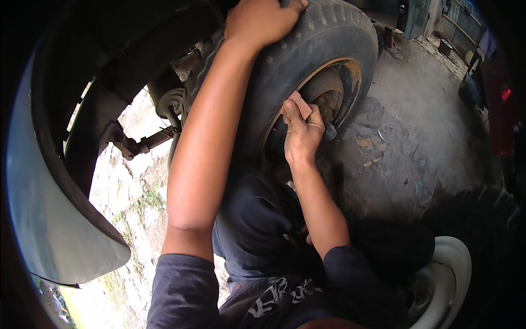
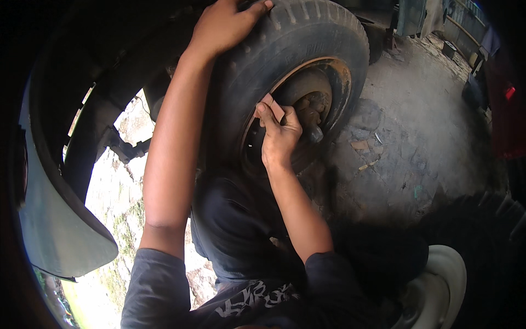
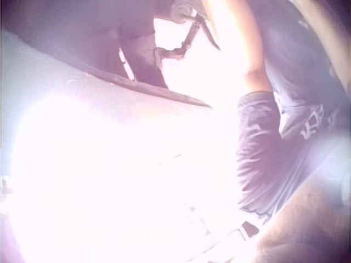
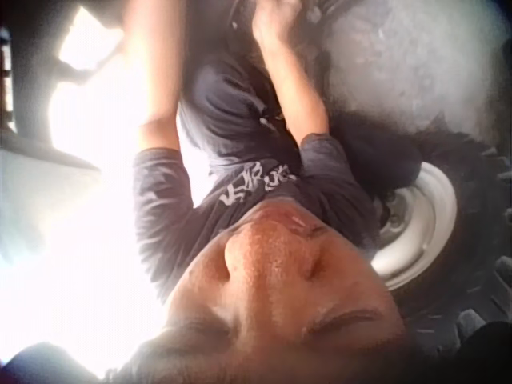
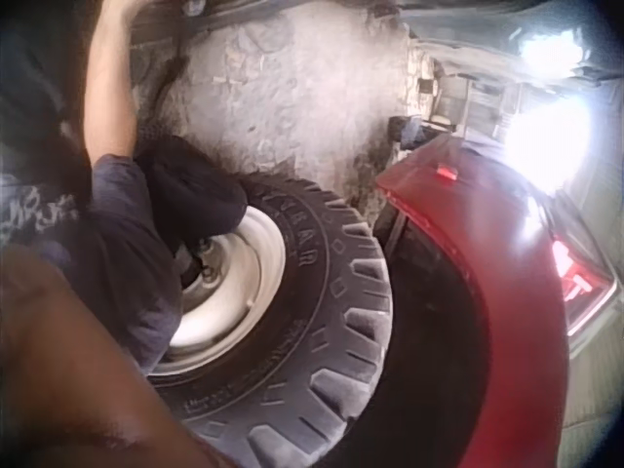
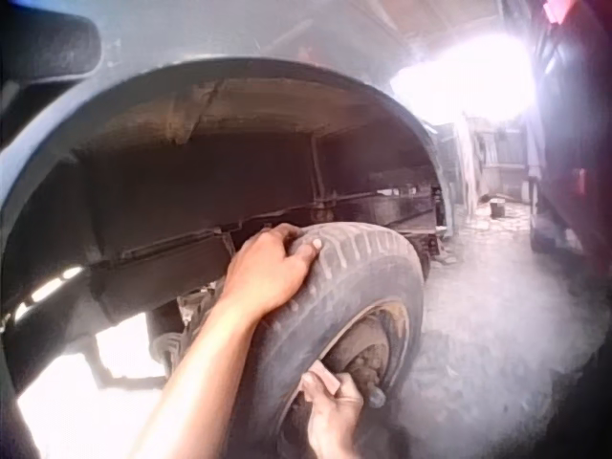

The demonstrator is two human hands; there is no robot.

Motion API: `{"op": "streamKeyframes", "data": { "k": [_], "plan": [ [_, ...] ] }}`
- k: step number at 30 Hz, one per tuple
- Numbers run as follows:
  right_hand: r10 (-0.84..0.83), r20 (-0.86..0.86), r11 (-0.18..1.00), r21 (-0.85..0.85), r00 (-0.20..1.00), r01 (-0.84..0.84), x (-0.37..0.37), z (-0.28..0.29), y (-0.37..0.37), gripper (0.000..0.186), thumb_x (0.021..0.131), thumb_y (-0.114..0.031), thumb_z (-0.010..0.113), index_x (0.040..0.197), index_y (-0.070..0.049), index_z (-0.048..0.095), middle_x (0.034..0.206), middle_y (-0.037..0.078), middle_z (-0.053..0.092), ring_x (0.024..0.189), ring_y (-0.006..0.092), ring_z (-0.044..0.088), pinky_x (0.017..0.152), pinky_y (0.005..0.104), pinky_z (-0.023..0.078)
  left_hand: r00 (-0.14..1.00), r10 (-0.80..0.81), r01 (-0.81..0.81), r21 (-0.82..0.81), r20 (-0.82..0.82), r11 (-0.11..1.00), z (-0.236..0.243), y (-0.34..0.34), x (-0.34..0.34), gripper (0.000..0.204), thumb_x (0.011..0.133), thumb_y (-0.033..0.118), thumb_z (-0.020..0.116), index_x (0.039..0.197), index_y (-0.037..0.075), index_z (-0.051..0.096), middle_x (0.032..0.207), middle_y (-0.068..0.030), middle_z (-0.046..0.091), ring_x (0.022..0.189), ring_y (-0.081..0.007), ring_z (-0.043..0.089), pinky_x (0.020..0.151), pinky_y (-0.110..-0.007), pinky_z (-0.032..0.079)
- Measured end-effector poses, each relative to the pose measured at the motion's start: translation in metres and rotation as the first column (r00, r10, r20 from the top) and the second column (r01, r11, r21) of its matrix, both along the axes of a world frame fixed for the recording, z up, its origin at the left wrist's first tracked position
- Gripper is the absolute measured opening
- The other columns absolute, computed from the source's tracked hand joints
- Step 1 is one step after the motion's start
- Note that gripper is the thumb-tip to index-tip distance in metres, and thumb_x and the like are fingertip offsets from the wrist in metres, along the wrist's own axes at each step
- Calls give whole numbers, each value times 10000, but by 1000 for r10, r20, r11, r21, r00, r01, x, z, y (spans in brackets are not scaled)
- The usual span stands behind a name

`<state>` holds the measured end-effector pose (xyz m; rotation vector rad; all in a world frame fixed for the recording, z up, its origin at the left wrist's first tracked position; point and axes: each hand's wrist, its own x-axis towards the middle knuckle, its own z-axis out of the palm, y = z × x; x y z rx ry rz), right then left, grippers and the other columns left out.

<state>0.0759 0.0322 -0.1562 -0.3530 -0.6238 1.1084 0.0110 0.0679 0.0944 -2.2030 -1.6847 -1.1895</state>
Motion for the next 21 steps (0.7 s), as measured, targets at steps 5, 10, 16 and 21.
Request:
{"op": "streamKeyframes", "data": {
  "k": [5, 10, 16, 21],
  "plan": [
    [-24, 140, 995, -88, 990, 36, -9, -9, -23, 234, 934, -78, 895, 965, -30, 668, 889, 78, 768, 760, 95, 666, 740, 250, 528, 999, 23, -22, 50, -22, 999, -1, 3, 0, 550, 1019, 479, 642, 1341, 44, 744, 1371, -265, 720, 1328, -420, 660, 1134, -503, 502],
    [-86, 42, 995, -39, 995, 88, -8, -10, -12, 219, 931, -63, 895, 958, -32, 680, 888, 80, 768, 768, 88, 666, 730, 244, 523, 1000, 13, -12, 8, -23, 1000, -2, 1, 0, 563, 1017, 490, 641, 1343, 42, 743, 1367, -262, 722, 1338, -426, 652, 1144, -507, 496],
    [-11, -191, 981, -190, 981, -26, 12, -26, -1, 129, 1031, -90, 790, 1071, -56, 671, 1065, 42, 746, 894, 102, 656, 770, 264, 522, 999, -37, 39, 69, -35, 997, -3, -10, 3, 625, 997, 514, 659, 1389, 32, 724, 1384, -274, 713, 1350, -422, 650, 1164, -499, 486],
    [110, 13, 993, -32, 994, -110, 18, -5, -26, 278, 974, -1, 820, 1202, 24, 663, 1138, 114, 772, 975, 142, 739, 926, 315, 627, 976, -145, 161, 91, -160, 983, -8, -5, -6, 666, 935, 471, 744, 1415, 10, 702, 1418, -269, 698, 1360, -414, 644, 1175, -480, 484]
  ]
}}
